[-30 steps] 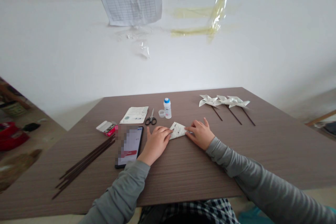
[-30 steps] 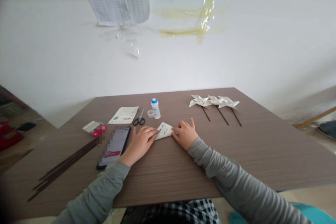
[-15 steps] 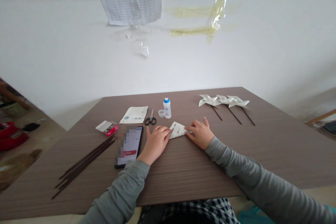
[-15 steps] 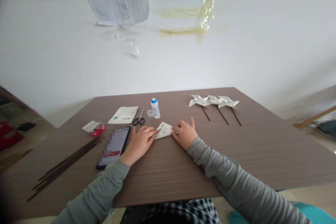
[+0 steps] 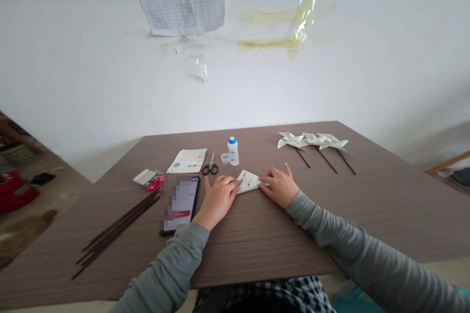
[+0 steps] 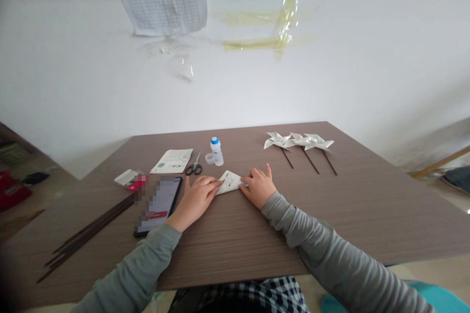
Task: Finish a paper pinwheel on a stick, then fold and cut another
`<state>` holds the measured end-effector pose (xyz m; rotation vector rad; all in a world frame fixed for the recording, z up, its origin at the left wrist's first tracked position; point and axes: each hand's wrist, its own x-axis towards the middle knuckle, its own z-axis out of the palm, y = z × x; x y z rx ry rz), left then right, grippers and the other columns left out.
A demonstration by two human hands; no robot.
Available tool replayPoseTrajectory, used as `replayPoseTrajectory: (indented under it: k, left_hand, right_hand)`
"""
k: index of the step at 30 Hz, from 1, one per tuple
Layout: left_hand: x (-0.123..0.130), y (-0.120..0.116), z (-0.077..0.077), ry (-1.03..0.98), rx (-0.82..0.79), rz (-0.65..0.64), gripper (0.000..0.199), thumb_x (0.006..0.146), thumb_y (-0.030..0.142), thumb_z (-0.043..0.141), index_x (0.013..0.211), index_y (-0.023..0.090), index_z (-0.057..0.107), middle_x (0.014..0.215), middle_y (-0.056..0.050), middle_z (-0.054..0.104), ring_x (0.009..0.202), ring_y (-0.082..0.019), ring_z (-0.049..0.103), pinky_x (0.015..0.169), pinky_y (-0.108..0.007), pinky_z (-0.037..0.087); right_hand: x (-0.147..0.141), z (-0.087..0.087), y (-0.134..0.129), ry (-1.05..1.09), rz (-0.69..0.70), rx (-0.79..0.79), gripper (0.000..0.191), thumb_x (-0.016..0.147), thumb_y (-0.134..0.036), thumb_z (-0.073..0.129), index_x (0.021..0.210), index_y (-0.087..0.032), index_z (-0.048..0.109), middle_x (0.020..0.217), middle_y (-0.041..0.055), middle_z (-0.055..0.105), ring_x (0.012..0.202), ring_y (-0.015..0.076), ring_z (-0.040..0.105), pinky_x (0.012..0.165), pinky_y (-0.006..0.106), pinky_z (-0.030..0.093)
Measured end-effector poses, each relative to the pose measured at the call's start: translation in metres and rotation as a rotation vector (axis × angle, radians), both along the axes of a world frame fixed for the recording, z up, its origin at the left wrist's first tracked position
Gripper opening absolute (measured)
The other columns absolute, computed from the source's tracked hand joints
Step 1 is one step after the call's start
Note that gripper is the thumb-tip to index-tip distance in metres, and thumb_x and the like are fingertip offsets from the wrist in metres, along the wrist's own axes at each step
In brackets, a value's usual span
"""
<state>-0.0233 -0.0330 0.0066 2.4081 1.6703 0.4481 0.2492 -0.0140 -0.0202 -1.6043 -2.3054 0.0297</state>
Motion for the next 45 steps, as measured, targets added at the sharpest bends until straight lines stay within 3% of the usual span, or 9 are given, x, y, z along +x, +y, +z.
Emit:
replayPoseTrajectory:
  k: [10,23,32,45]
  left_hand:
    - [0.006,-0.002,0.01,0.039,-0.007,0.019,0.043,0.126,0.017,0.071,0.15,0.04,0.099,0.158,-0.008,0.095,0.162,-0.04,0.078,0.156,-0.098,0.023]
    - [0.007,-0.001,0.012,0.08,-0.021,0.001,0.044,0.132,0.022,0.064,0.159,0.037,0.095,0.162,-0.01,0.093,0.167,-0.04,0.076,0.157,-0.1,0.019]
    - [0.007,0.0,0.012,0.1,-0.003,0.001,0.043,0.132,0.023,0.066,0.157,0.042,0.095,0.16,-0.007,0.095,0.166,-0.038,0.077,0.158,-0.095,0.024]
    - [0.007,0.002,0.01,0.105,0.007,-0.006,0.043,0.131,0.022,0.065,0.156,0.04,0.096,0.158,-0.008,0.095,0.164,-0.039,0.076,0.157,-0.095,0.026]
  right_hand:
    - [0.001,0.001,0.002,-0.008,-0.011,-0.003,0.032,0.125,-0.035,0.078,0.145,-0.035,0.103,0.129,0.0135,0.091,0.122,0.0353,0.087,0.151,0.085,0.038]
    - [0.0,0.004,0.001,-0.022,-0.009,-0.026,0.033,0.125,-0.032,0.077,0.147,-0.031,0.102,0.132,0.0149,0.091,0.124,0.0348,0.086,0.151,0.087,0.038]
    - [0.0,0.003,0.002,-0.04,-0.023,-0.027,0.031,0.126,-0.032,0.078,0.145,-0.031,0.102,0.132,0.0149,0.091,0.126,0.0352,0.087,0.152,0.085,0.039]
    - [0.0,0.003,0.001,-0.012,-0.018,-0.015,0.029,0.126,-0.033,0.079,0.142,-0.031,0.103,0.13,0.0149,0.091,0.123,0.0356,0.087,0.152,0.087,0.037]
